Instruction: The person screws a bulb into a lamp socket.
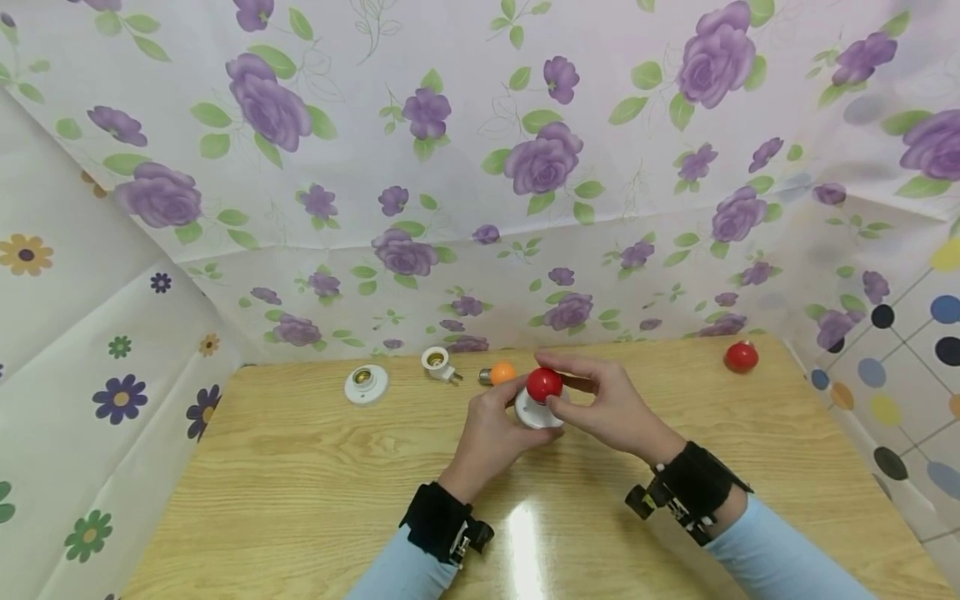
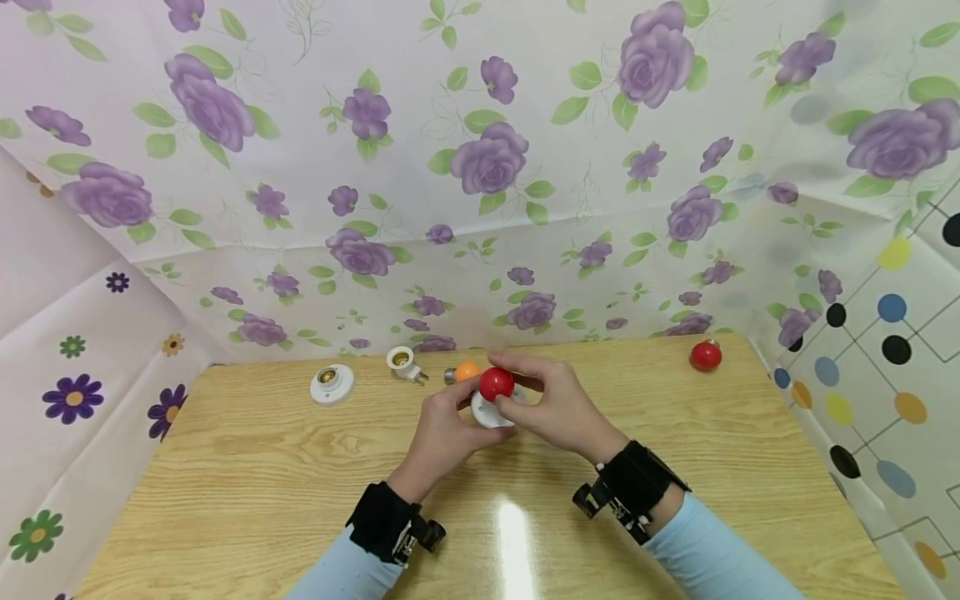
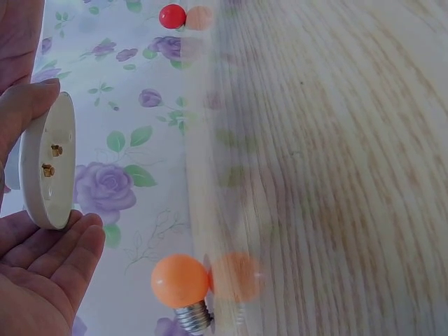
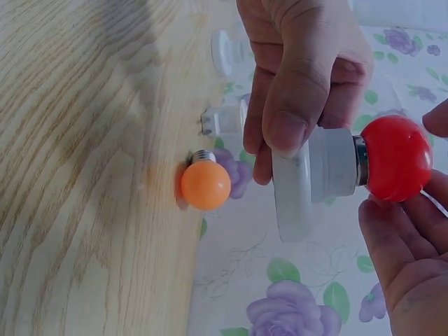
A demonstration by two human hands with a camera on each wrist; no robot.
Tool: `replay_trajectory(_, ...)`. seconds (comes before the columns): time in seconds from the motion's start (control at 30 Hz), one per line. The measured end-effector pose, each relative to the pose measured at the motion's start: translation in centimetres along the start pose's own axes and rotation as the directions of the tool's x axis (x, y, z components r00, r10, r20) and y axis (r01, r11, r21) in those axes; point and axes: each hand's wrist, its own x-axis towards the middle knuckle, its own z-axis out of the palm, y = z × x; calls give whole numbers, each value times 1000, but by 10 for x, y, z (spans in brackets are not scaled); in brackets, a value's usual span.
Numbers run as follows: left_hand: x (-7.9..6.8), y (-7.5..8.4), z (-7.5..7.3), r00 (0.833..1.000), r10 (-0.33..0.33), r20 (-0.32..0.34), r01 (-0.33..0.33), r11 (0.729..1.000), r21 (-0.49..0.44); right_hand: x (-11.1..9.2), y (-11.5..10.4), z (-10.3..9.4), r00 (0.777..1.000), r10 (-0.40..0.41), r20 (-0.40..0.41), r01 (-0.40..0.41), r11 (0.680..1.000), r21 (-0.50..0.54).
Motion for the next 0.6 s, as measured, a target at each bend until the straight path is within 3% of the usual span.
replay_trajectory(0.4,-1,1,0,1000,-14,-3,14,1000,3,-1,-30,1,1000,12,-25,-12,1000,8)
replay_trajectory(0.5,-1,1,0,1000,-16,-3,16,1000,9,-1,-30,1,999,18,-45,-17,1000,10)
replay_trajectory(0.6,-1,0,0,1000,-15,-4,15,1000,12,-1,-15,1,998,23,-62,-22,1000,16)
